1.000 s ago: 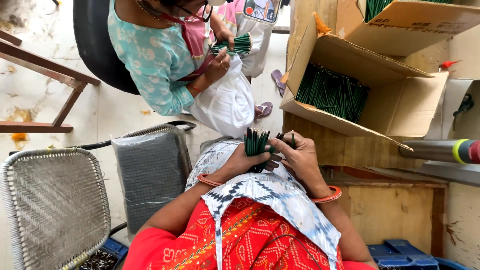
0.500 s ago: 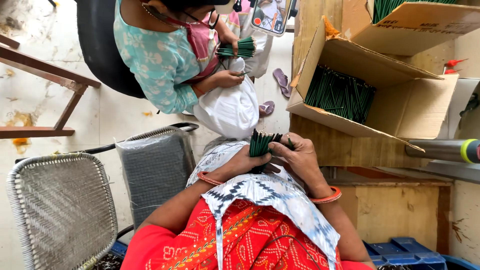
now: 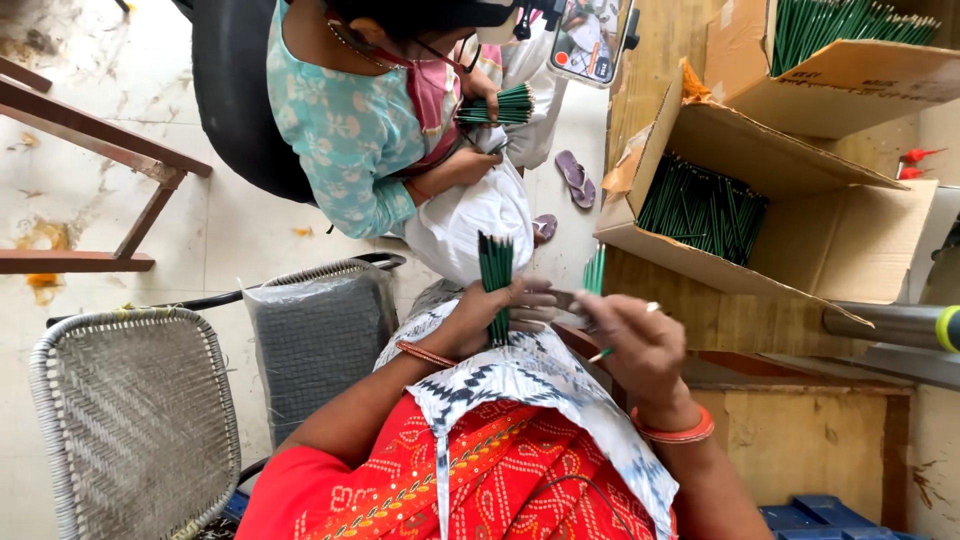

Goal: The person bundles green sticks by hand and places the bundles into cardboard boxes.

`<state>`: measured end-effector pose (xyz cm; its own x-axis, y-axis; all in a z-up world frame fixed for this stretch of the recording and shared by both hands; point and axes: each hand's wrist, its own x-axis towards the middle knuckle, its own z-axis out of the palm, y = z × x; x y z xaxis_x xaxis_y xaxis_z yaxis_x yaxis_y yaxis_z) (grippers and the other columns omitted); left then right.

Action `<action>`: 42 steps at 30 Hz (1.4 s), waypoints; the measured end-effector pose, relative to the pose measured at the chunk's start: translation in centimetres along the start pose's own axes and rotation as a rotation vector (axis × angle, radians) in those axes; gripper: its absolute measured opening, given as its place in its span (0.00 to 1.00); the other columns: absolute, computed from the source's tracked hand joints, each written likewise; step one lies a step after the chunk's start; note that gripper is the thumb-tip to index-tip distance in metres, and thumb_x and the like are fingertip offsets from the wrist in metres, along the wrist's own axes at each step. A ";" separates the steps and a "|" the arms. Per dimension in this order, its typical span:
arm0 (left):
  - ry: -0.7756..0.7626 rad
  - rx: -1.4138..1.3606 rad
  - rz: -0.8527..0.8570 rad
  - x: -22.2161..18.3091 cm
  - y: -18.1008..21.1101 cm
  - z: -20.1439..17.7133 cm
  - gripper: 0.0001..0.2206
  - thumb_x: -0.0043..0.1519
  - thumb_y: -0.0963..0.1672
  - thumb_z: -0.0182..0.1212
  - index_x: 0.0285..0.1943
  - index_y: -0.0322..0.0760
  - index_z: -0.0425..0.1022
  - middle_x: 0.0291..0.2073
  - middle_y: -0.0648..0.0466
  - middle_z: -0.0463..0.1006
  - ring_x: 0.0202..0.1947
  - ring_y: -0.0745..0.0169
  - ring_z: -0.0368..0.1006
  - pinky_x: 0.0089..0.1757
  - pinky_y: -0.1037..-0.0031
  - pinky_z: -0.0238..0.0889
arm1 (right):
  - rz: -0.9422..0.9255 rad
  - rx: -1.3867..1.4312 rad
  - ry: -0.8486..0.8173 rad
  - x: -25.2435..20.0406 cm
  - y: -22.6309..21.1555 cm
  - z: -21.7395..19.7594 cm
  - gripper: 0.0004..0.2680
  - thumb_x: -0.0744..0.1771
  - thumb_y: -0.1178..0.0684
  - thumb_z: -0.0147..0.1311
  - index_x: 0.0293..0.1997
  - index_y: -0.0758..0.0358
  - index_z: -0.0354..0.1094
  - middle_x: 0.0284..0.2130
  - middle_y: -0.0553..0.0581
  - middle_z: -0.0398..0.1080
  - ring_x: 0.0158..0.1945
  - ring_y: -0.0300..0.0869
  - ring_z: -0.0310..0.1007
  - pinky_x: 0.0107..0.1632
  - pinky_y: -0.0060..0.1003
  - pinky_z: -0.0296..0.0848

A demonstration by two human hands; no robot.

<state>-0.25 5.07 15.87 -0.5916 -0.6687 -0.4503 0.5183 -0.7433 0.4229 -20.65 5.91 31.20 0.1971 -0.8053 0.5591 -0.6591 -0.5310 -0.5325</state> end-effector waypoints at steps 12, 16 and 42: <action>-0.066 0.169 0.125 0.2 1.7 -0.2 0.14 0.64 0.39 0.64 0.56 0.19 0.76 0.42 0.42 0.83 0.42 0.54 0.83 0.47 0.66 0.79 | -0.159 0.153 -0.276 -2.6 0.7 3.6 0.14 0.64 0.65 0.55 0.55 0.61 0.74 0.51 0.52 0.70 0.46 0.46 0.77 0.46 0.39 0.78; -0.235 0.381 -0.005 0.4 -0.4 -1.1 0.13 0.67 0.39 0.64 0.58 0.21 0.75 0.44 0.42 0.82 0.41 0.55 0.82 0.44 0.67 0.78 | 0.651 0.538 -0.110 -6.5 4.1 5.9 0.18 0.64 0.61 0.61 0.60 0.65 0.67 0.51 0.53 0.70 0.44 0.34 0.76 0.43 0.29 0.76; -0.100 0.382 -0.065 0.2 0.1 1.2 0.15 0.66 0.48 0.58 0.57 0.38 0.75 0.41 0.60 0.81 0.41 0.74 0.75 0.44 0.78 0.70 | 1.168 0.865 -0.196 -5.6 4.8 7.3 0.04 0.65 0.57 0.63 0.38 0.67 0.77 0.25 0.49 0.75 0.25 0.33 0.69 0.26 0.29 0.66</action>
<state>-1.04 4.90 16.77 -0.6822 -0.6020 -0.4150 0.2224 -0.7115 0.6666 -19.63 6.01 20.89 0.0082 -0.8639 -0.5037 0.1071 0.5015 -0.8585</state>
